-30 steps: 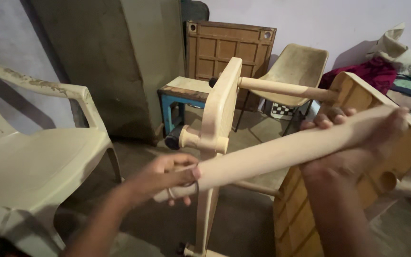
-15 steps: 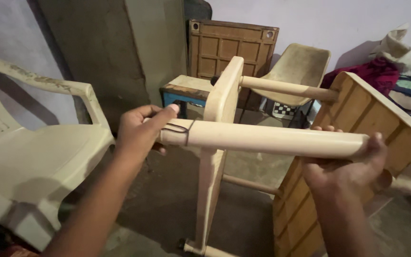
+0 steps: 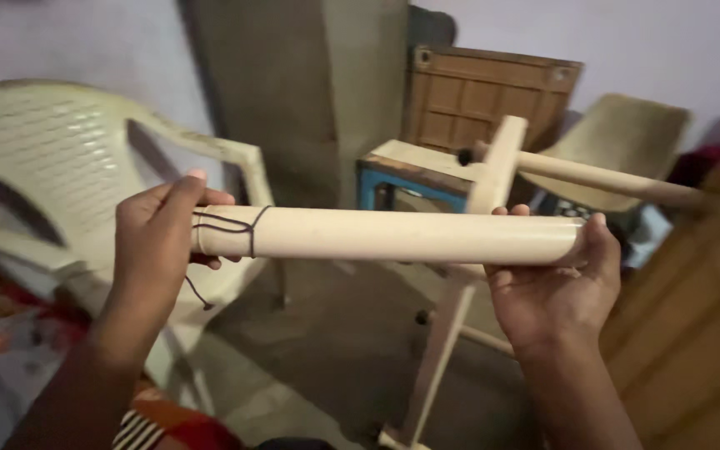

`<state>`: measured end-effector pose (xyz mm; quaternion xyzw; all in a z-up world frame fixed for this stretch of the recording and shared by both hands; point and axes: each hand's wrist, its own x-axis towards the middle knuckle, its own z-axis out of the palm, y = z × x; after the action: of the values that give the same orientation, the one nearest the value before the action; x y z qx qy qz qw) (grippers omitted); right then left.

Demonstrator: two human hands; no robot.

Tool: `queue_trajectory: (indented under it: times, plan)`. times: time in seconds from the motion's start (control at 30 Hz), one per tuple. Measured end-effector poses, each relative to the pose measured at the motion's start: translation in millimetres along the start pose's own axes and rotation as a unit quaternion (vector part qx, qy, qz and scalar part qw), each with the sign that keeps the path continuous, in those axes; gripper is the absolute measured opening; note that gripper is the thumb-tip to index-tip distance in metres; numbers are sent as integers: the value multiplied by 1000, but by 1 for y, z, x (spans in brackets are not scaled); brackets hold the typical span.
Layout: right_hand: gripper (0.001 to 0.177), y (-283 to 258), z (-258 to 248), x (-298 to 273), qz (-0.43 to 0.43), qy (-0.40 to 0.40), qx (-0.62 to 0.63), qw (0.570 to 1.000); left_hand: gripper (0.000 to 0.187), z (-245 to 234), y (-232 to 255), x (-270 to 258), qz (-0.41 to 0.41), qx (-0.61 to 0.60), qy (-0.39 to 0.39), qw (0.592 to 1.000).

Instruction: The person lifts a white plastic table, turns it upside down, and repeatedly pulls on the crossbar to detach it from the tabletop. The person then places the detached crossbar on a nearby bed and continues to handle the table frame.

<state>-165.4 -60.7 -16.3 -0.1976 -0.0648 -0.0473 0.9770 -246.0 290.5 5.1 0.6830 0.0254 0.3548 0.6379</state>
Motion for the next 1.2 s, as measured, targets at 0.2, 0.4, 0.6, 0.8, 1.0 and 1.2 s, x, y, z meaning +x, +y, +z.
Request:
queue_trajectory:
  times: [0.2,0.4,0.6,0.8,1.0,1.2]
  plan:
    - [55,95,47,-19,70,-58,-41,995,50,-109,5,-8,-19,38,83,996]
    - [40,205,72,-48,166,-91,-84,978,54,-222,0,-32,-76,87,205,972]
    - [32,300,83,-89,243,-150,-95,954,51,-320,-16,-76,-95,82,278,952]
    - [35,376,77,-128,338,-118,-158,920,51,-398,-39,-126,-153,90,350,920]
    - [60,444,41,-158,402,-46,-159,901,54,-442,-79,-178,-195,73,358,910]
    - [67,497,-41,-168,481,-50,-158,861,44,-466,-140,-232,-197,75,377,902]
